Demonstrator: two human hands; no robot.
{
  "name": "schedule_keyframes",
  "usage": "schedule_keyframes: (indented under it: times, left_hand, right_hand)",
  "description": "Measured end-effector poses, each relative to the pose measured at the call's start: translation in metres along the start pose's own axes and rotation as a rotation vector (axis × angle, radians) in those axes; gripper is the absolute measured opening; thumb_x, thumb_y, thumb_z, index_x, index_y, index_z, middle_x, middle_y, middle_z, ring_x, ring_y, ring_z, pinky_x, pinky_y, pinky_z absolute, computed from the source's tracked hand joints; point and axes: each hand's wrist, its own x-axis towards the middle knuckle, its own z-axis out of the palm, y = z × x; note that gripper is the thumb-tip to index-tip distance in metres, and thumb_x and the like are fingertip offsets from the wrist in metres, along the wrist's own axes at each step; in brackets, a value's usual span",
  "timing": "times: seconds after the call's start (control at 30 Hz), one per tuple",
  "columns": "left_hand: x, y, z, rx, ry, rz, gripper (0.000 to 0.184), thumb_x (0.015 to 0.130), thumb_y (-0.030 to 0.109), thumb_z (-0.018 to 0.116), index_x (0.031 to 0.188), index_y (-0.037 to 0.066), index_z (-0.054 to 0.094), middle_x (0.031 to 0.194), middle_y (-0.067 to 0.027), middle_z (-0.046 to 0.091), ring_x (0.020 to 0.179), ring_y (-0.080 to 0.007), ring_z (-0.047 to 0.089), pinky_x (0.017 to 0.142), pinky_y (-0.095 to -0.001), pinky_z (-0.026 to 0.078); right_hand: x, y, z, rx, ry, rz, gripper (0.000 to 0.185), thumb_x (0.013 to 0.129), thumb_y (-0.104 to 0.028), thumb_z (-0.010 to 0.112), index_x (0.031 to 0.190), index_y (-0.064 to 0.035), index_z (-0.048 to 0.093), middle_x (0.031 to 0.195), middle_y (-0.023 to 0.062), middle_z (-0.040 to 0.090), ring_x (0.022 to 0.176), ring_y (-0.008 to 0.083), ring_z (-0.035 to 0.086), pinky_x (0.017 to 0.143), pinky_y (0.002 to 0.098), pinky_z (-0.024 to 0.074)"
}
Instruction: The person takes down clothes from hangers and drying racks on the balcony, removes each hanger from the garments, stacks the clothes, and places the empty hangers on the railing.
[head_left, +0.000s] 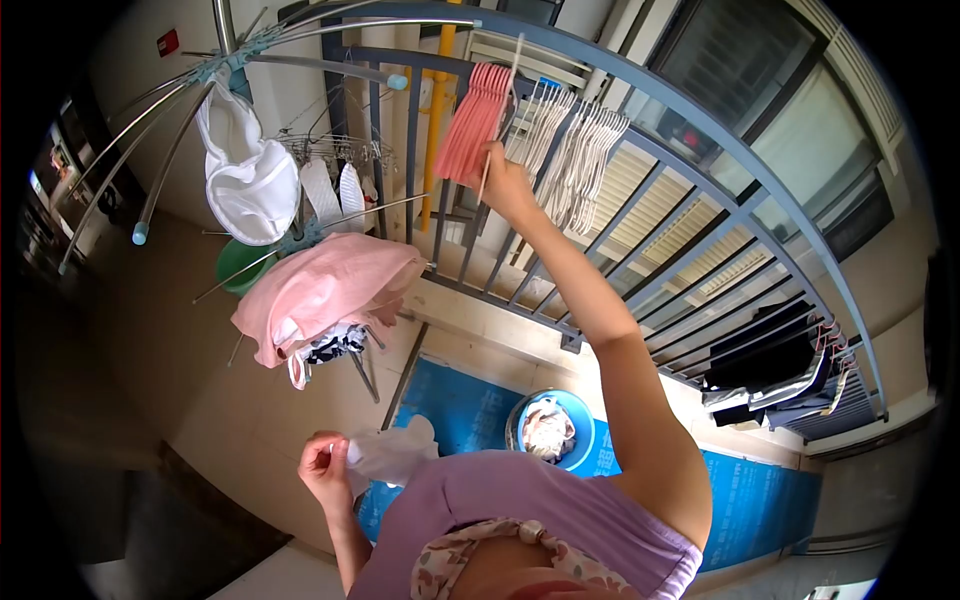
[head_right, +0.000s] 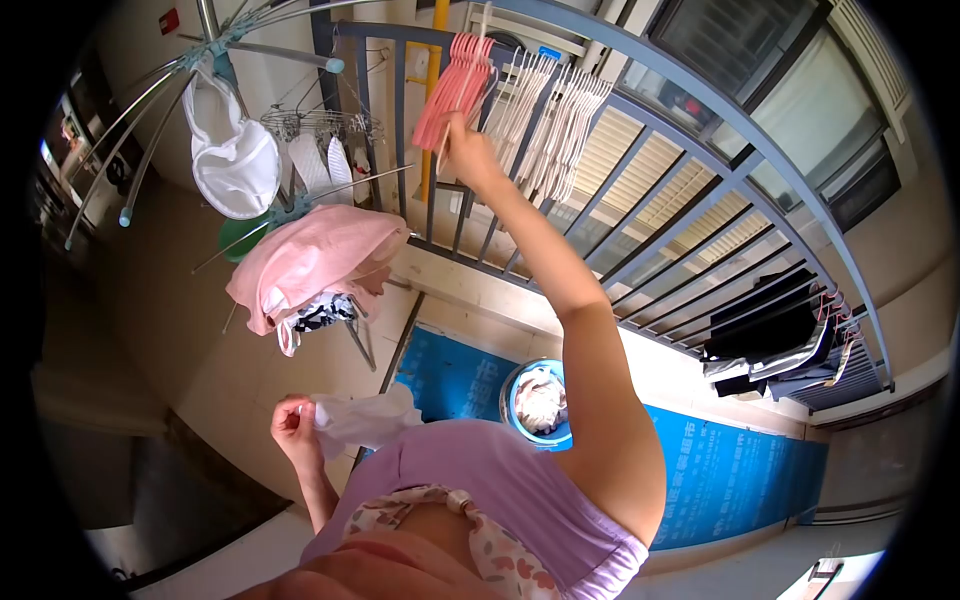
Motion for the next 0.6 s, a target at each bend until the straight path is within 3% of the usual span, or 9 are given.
schedule_keyframes:
  times: [0.23, 0.4, 0.6]
  left_hand:
    - [0.006, -0.003, -0.004, -0.044, 0.038, 0.009, 0.008, 0.076, -0.006, 0.057, 0.079, 0.001, 0.053, 0.076, -0.0034, 0.053, 0.065, -0.0066, 0.044, 0.059, -0.0177, 0.036]
    - [0.007, -0.004, -0.004, -0.038, 0.033, -0.004, 0.007, 0.076, -0.005, 0.057, 0.079, 0.001, 0.054, 0.076, -0.0035, 0.053, 0.067, -0.0070, 0.045, 0.061, -0.0179, 0.037]
    - [0.008, -0.003, -0.001, -0.014, 0.013, 0.019, 0.007, 0.077, -0.005, 0.057, 0.080, 0.000, 0.054, 0.076, -0.0034, 0.054, 0.067, -0.0070, 0.047, 0.061, -0.0180, 0.038]
  right_hand:
    - [-0.006, 0.002, 0.005, 0.063, 0.060, 0.029, 0.036, 0.071, -0.005, 0.058, 0.097, -0.0032, 0.033, 0.062, 0.0105, 0.050, 0.050, 0.0308, 0.056, 0.044, 0.0343, 0.0447]
    - [-0.011, 0.046, 0.004, 0.075, 0.078, 0.071, 0.035, 0.070, 0.000, 0.057, 0.094, -0.0048, 0.031, 0.059, 0.0091, 0.047, 0.050, 0.0271, 0.056, 0.046, 0.0317, 0.0438]
    - [0.002, 0.123, 0.010, 0.200, -0.163, 0.196, 0.041, 0.074, 0.000, 0.057, 0.099, -0.0060, 0.025, 0.064, 0.0100, 0.049, 0.058, 0.0205, 0.057, 0.052, 0.0307, 0.0450]
